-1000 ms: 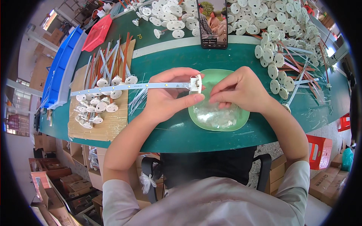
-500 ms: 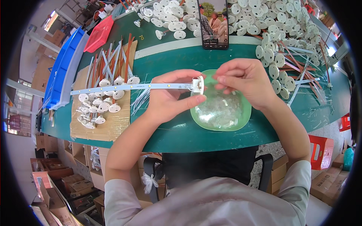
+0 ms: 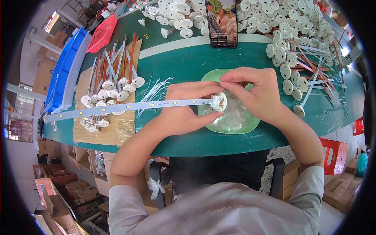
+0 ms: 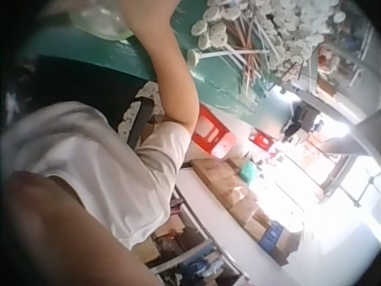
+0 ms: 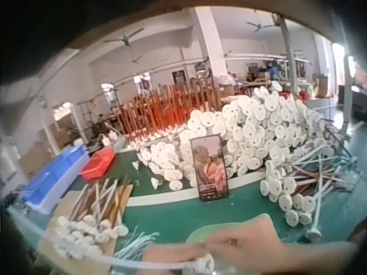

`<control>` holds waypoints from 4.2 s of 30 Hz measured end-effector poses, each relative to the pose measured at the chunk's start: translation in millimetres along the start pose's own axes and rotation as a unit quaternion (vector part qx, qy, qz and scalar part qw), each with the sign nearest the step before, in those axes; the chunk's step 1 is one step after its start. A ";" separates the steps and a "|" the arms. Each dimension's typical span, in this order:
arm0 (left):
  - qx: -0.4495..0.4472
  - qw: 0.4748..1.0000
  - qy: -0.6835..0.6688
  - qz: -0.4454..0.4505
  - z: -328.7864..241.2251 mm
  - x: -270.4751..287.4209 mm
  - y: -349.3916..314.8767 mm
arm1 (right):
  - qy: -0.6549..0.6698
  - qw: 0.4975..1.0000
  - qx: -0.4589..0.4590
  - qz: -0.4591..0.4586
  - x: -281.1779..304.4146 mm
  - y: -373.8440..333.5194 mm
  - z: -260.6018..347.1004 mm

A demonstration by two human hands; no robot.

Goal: The person assembles LED light fixtures by hand at a green workbench. They repeatedly pick up white circular diffusers and attach them to a flexible LED strip, then place the completed units into a green tray. The process involves handling small components and wires in a repetitive assembly line fashion.

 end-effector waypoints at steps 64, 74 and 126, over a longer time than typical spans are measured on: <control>0.143 0.898 -0.404 -0.103 26.8 5.3 -17.7 | -0.050 0.972 0.209 -0.094 4.0 -21.7 57.0; 0.155 0.889 -0.426 -0.068 29.0 -5.9 -19.1 | -0.052 0.958 0.265 -0.098 -2.5 -27.1 61.2; -0.033 0.996 0.014 -0.082 50.2 4.3 18.8 | -0.298 0.914 0.266 0.073 -0.9 -14.4 58.0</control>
Point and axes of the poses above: each hand's wrist, its own y-axis towards the middle knuckle, its own x-axis out of the back of the hand, z = x × y, the point moved 10 cm from there along y, towards the middle knuckle, and after that the axes turned 7 degrees about -z, right-handed, at the moved point
